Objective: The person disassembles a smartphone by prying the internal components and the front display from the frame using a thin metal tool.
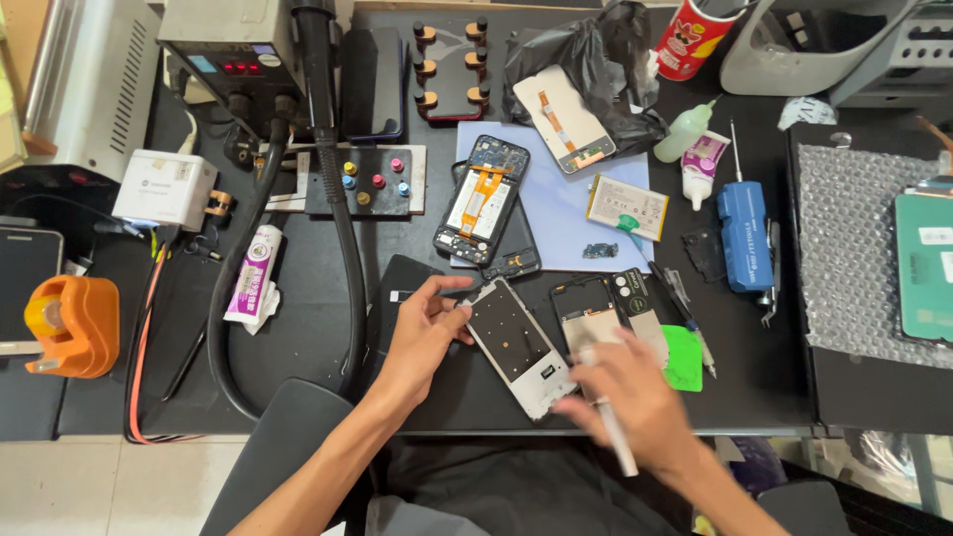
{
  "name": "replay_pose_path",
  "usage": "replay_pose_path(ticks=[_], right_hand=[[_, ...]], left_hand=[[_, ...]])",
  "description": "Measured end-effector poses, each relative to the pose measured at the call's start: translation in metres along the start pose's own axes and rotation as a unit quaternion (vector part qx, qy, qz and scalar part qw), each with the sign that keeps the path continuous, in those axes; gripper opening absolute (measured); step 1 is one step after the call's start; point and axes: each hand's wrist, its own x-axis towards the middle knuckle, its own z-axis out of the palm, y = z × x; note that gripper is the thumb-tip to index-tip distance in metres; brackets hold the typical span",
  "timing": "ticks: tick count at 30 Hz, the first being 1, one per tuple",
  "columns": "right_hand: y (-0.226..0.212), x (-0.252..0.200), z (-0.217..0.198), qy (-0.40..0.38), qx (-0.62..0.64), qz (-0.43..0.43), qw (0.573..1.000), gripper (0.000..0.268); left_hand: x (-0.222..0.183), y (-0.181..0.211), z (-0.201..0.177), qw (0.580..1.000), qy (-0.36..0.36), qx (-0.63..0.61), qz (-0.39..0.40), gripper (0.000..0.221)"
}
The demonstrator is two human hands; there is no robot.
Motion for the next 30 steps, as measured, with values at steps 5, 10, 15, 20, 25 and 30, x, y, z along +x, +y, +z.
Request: replay_pose_path(ticks=[5, 10, 15, 20, 25, 30], right_hand=[[0.066, -0.064, -0.059, 0.197, -0.061, 0.082, 0.975, 0.007], [0.086, -0.172, -0.102, 0.208, -0.214, 0.331, 0.895, 0.019], [0.093, -0.235, -0.122, 0.195, -0.274, 0.436, 0.835, 0.016], [0.094, -0.234, -0.123, 0.230, -0.264, 0.398, 0.848, 0.013], [0.080, -0.191, -0.103, 0.264, -0.165, 0.276, 0.909, 0.010], [0.047, -0.127, -0.064, 0.223, 0.040, 0.192, 0.955, 0.008]], left_hand=[[0.000, 0.005, 0.002, 1.000, 0.001, 0.008, -0.022, 0.036], [-0.001, 0.007, 0.005, 0.998, -0.011, -0.025, -0.057, 0.040], [0.000, 0.007, 0.008, 0.998, -0.013, -0.014, -0.059, 0.038], [0.005, 0.001, 0.008, 0.999, 0.001, -0.014, -0.049, 0.033], [0.003, 0.006, 0.008, 0.996, -0.011, -0.060, -0.065, 0.030], [-0.002, 0.020, 0.009, 0.989, -0.031, -0.120, -0.075, 0.031]])
